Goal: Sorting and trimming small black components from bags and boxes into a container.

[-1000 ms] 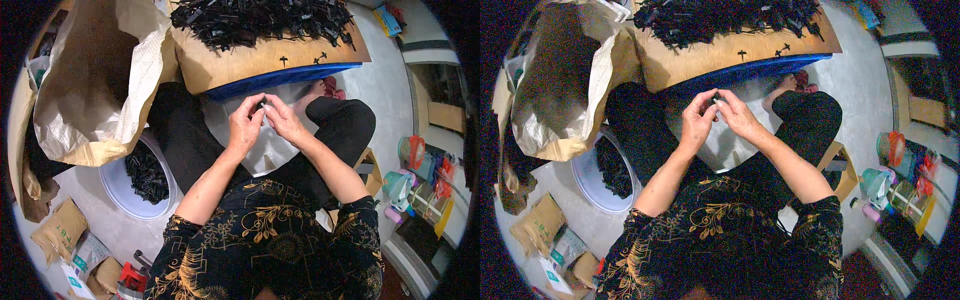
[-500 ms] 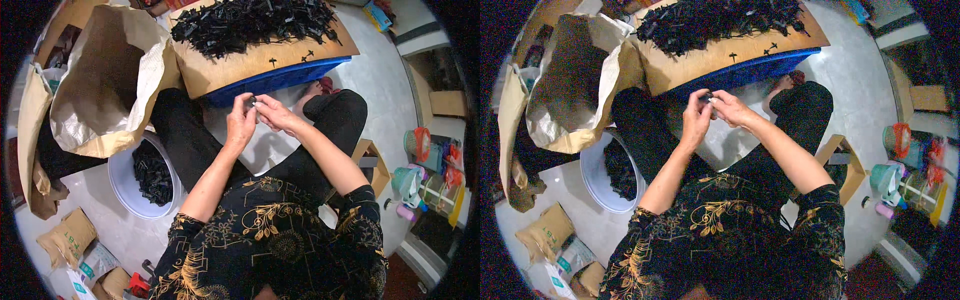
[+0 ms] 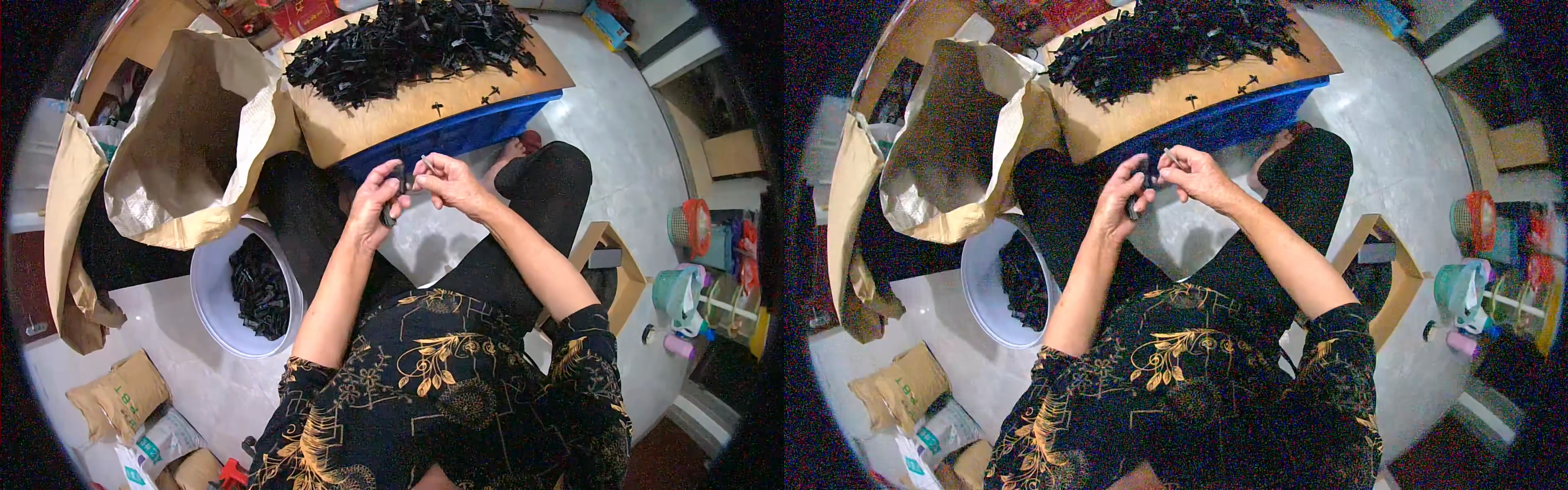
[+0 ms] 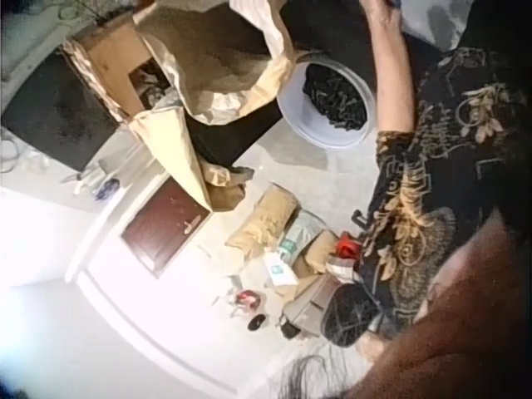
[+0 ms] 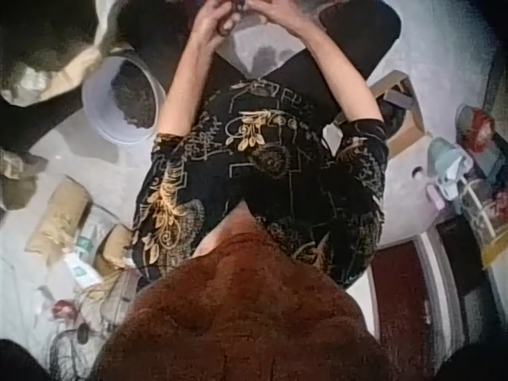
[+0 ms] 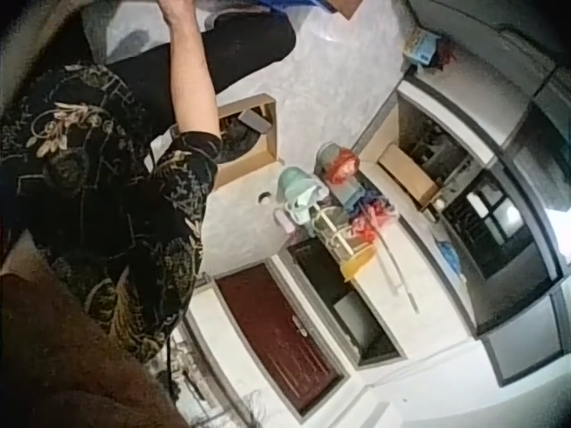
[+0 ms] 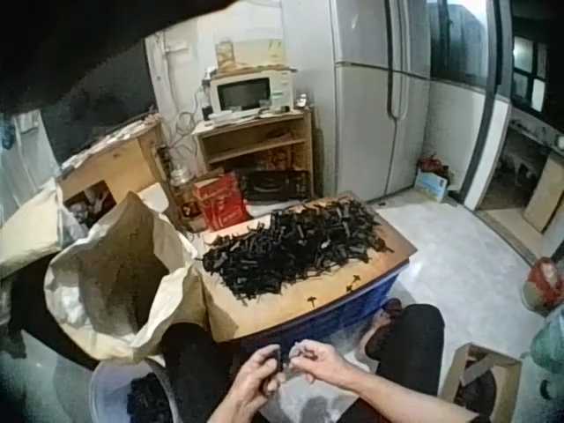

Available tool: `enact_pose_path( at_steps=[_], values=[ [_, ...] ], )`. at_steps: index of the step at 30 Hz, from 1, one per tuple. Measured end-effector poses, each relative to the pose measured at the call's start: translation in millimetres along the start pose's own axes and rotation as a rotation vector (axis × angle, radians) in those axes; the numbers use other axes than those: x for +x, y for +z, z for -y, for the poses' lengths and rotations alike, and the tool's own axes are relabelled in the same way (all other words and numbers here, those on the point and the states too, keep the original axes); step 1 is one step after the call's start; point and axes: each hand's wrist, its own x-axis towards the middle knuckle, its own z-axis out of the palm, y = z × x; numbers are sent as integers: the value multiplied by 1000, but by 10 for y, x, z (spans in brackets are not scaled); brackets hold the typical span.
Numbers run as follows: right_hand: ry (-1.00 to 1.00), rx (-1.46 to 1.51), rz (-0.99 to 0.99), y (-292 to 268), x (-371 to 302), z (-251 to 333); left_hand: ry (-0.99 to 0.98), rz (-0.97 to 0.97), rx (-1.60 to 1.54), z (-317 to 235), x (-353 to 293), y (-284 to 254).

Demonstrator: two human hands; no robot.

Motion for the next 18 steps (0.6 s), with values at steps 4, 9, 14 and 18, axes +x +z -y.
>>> enact_pose_path(
  at_steps=[4,9,14,18],
  values=[
    [68,25,-4,-24,-28,37,-49,37,-71,58,3,46],
    [129,86,21,-6,-47,66,-48,49,-249,25,71,-24],
    [150,117,25,16,-19,104,-43,23,-319,19,84,-15],
    [148,75,1,41,4,120,-31,67,-252,2,74,10]
  ],
)
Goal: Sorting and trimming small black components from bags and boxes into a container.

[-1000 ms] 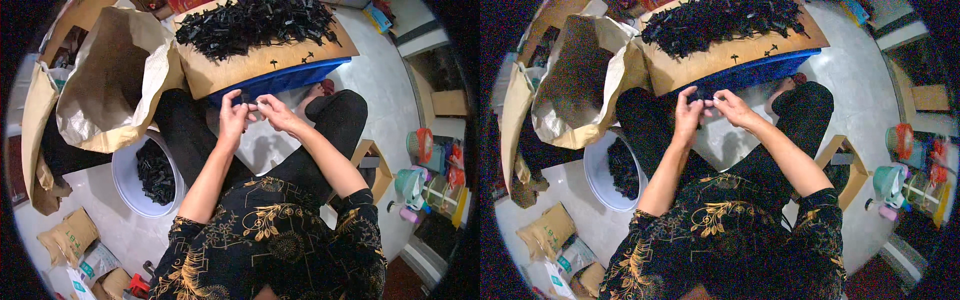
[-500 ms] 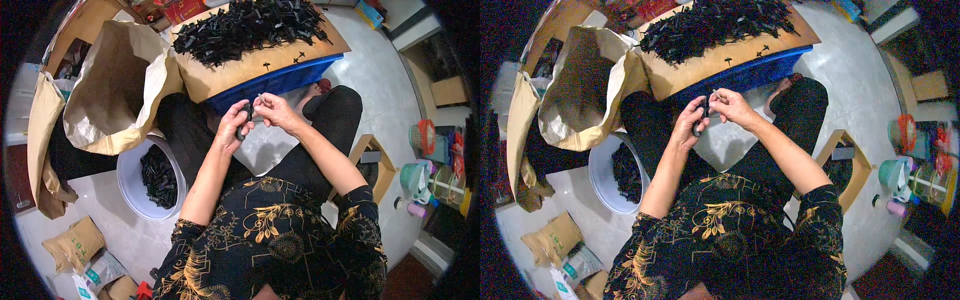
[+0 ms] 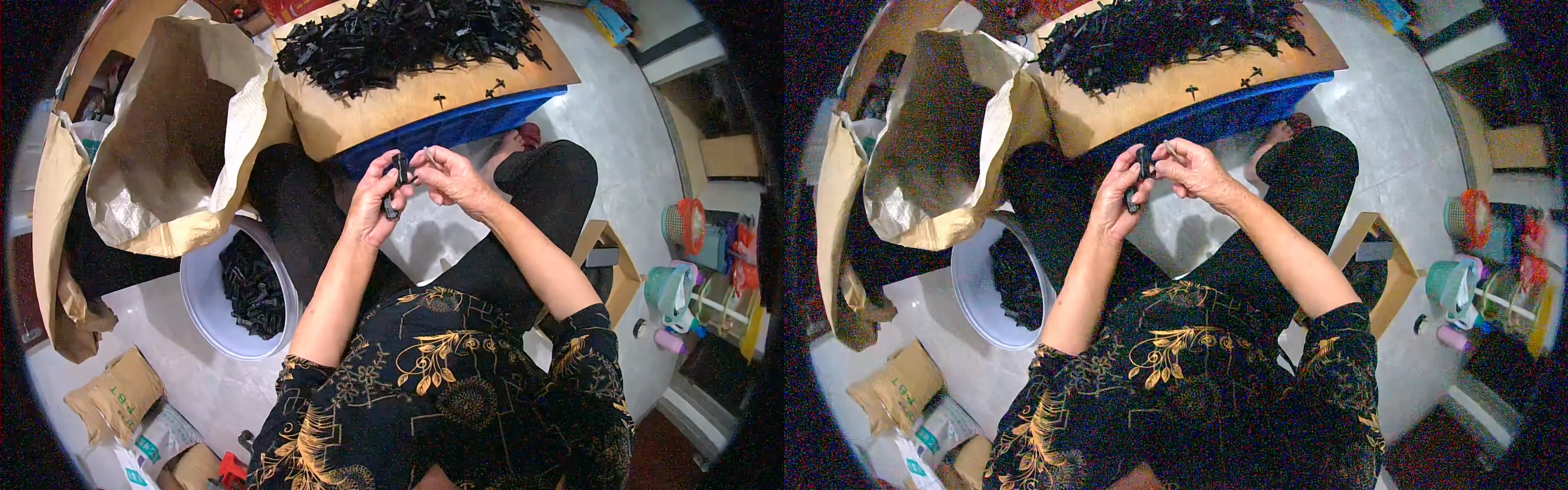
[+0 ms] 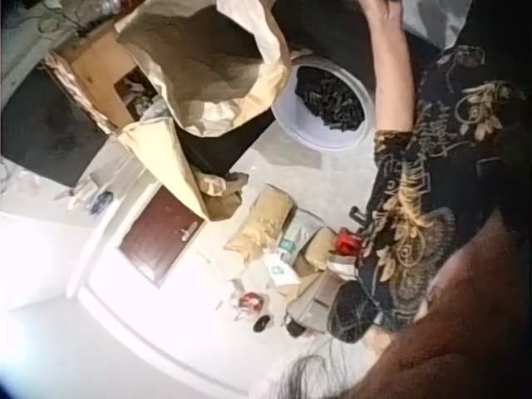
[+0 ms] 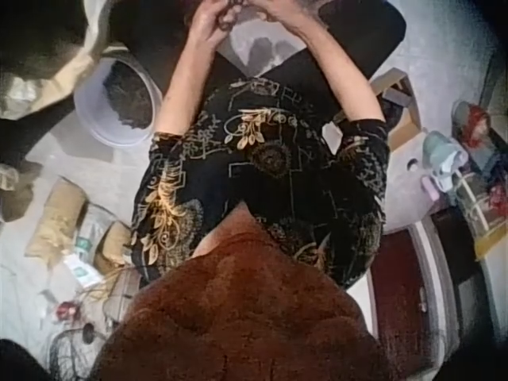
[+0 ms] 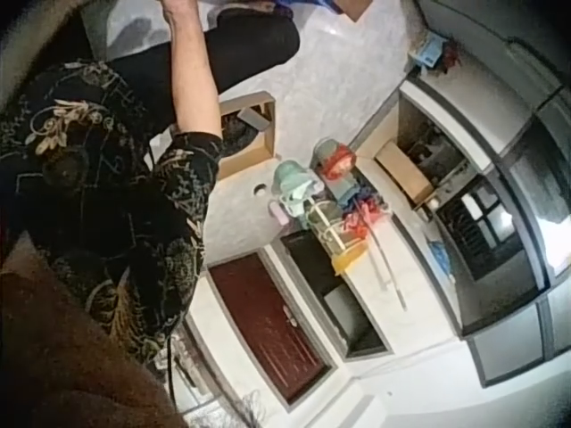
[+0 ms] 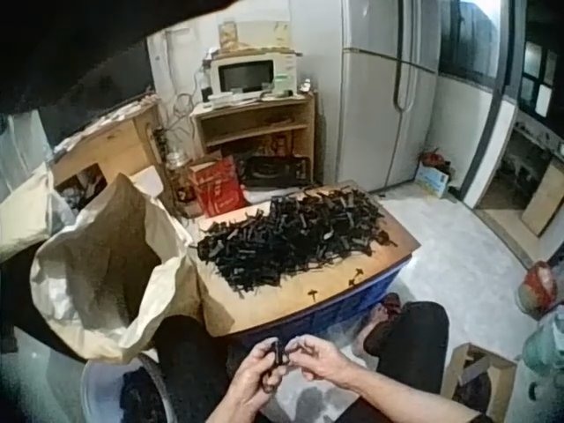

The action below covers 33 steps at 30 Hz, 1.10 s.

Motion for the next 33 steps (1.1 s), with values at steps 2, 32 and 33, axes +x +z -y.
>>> enact_pose_path(
  at_steps=[2,32,33],
  values=[
    [6,2,-12,-19,23,-18,19,16,98,13,-26,42],
    [-33,-376,46,-82,137,-199,88,-108,813,120,76,94],
    [-32,-412,43,-74,135,-184,82,-109,811,125,82,82]
  ],
)
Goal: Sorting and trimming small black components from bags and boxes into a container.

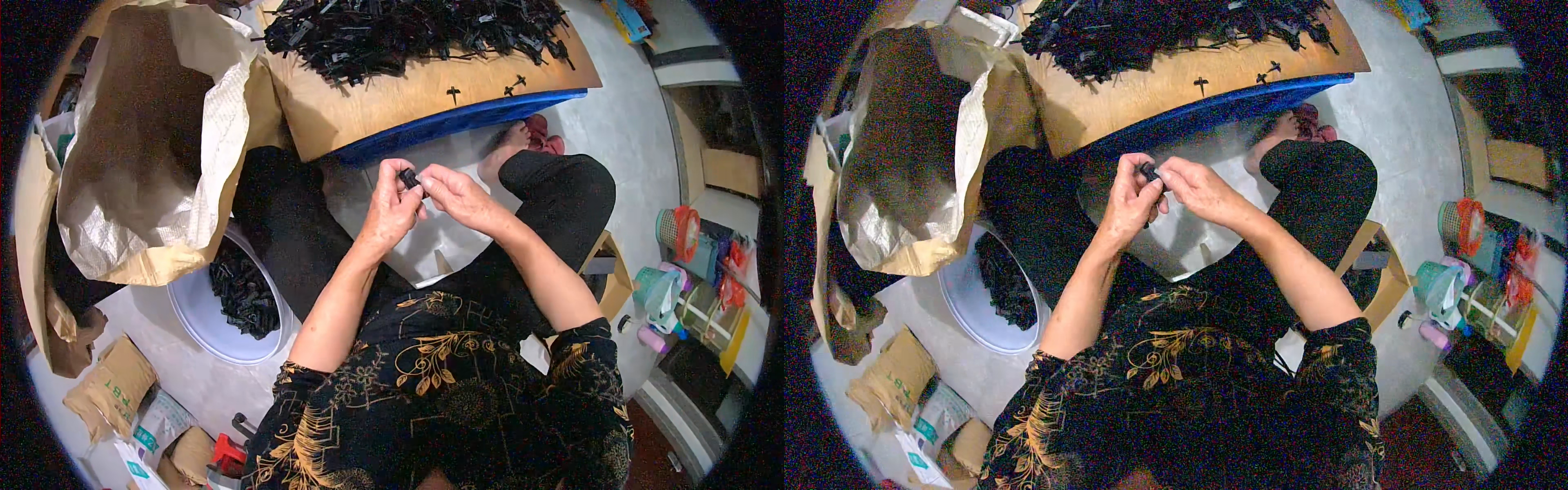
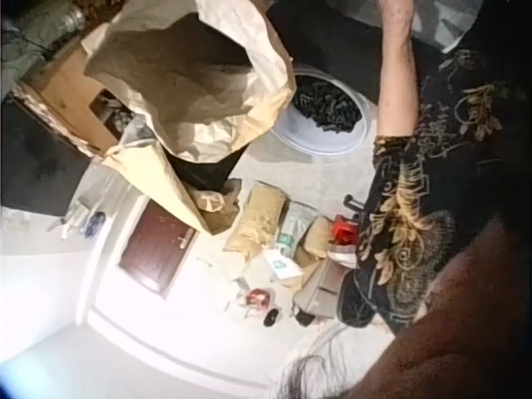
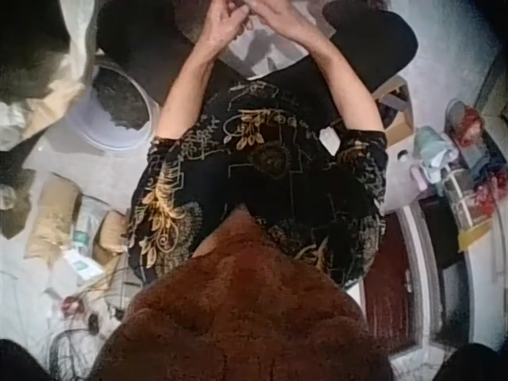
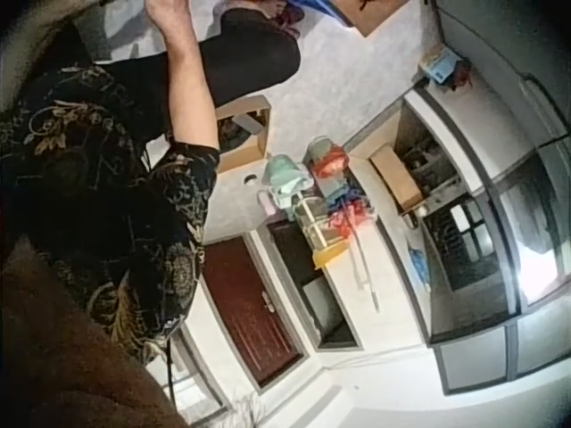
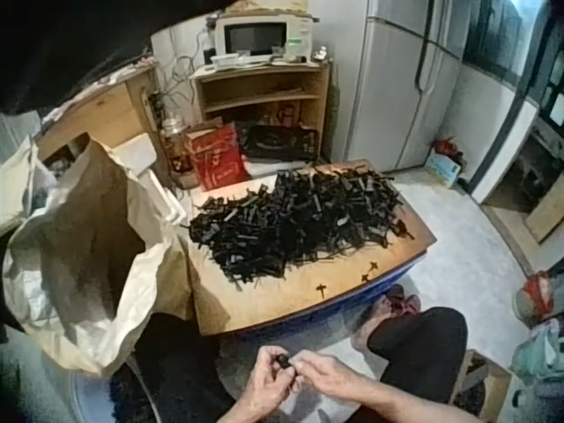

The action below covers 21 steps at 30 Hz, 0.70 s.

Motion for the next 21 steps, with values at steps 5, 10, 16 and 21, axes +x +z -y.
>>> enact_pose_path(
  at_steps=[5,10,16,21],
  values=[
    [-49,-61,-44,38,17,-27,-72,-24,13,-16,11,9],
    [-72,-179,-103,106,72,-158,117,-138,305,107,16,27],
    [-47,-235,-179,178,140,-88,227,-247,482,65,35,19],
    [-94,-115,-3,-37,216,176,322,-309,525,-266,-155,-79]
  ],
)
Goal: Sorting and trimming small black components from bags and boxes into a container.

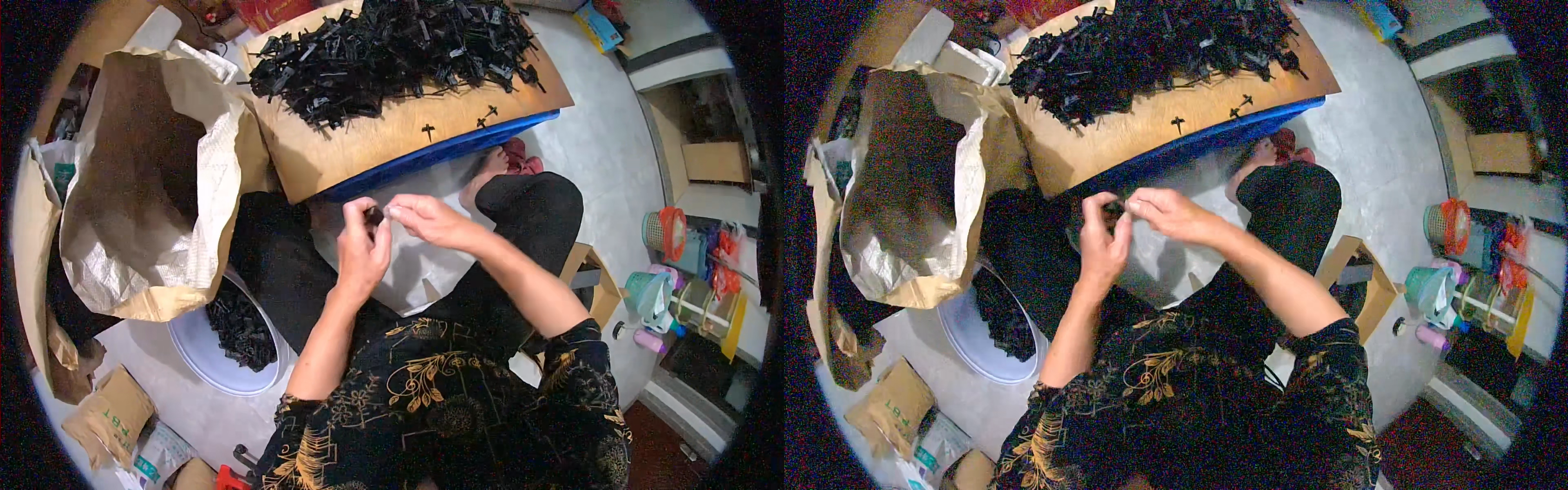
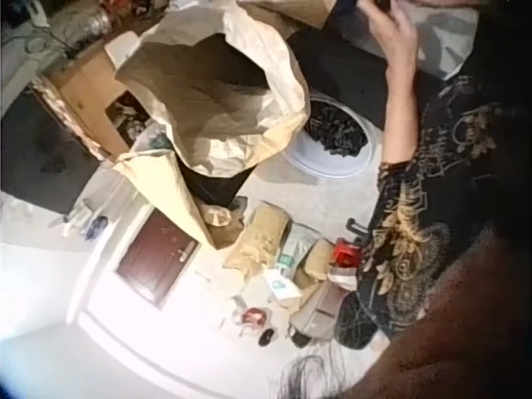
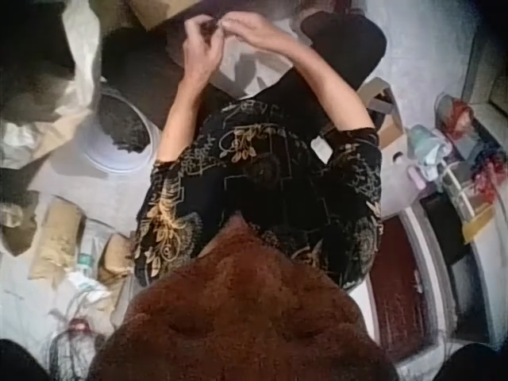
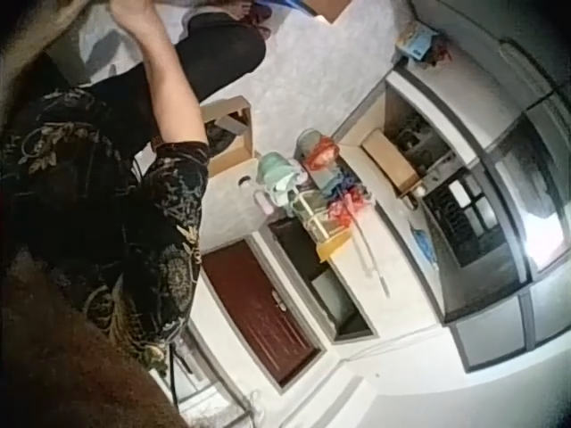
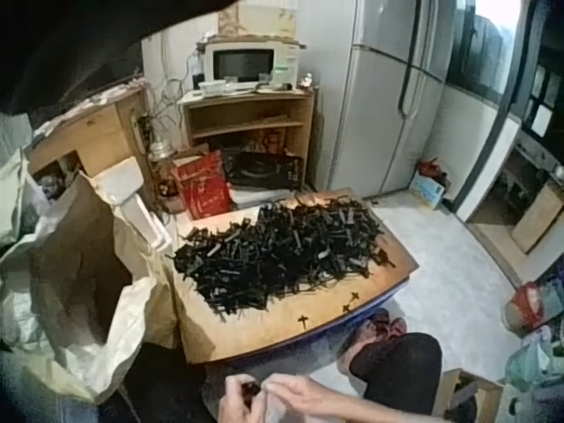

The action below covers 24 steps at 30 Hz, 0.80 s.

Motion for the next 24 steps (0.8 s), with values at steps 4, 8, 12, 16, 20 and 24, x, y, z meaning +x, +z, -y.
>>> enact_pose_path(
  at_steps=[4,8,12,16,20,24],
  values=[
    [-112,-451,-249,-615,334,-67,143,-201,58,-212,-268,-638],
    [132,-1022,-432,-1040,660,56,117,-307,281,-49,-715,-1363],
    [58,-1145,-426,-1254,910,-277,-126,-363,697,383,-1066,-1918],
    [37,-1169,-400,-1217,968,-250,-13,-386,991,645,-1163,-2122],
    [4,-1229,-317,-1280,955,-109,147,-420,635,103,-966,-1726],
    [-127,-1121,-125,-1509,771,31,46,-61,-185,-355,-636,-1015]
  ],
)
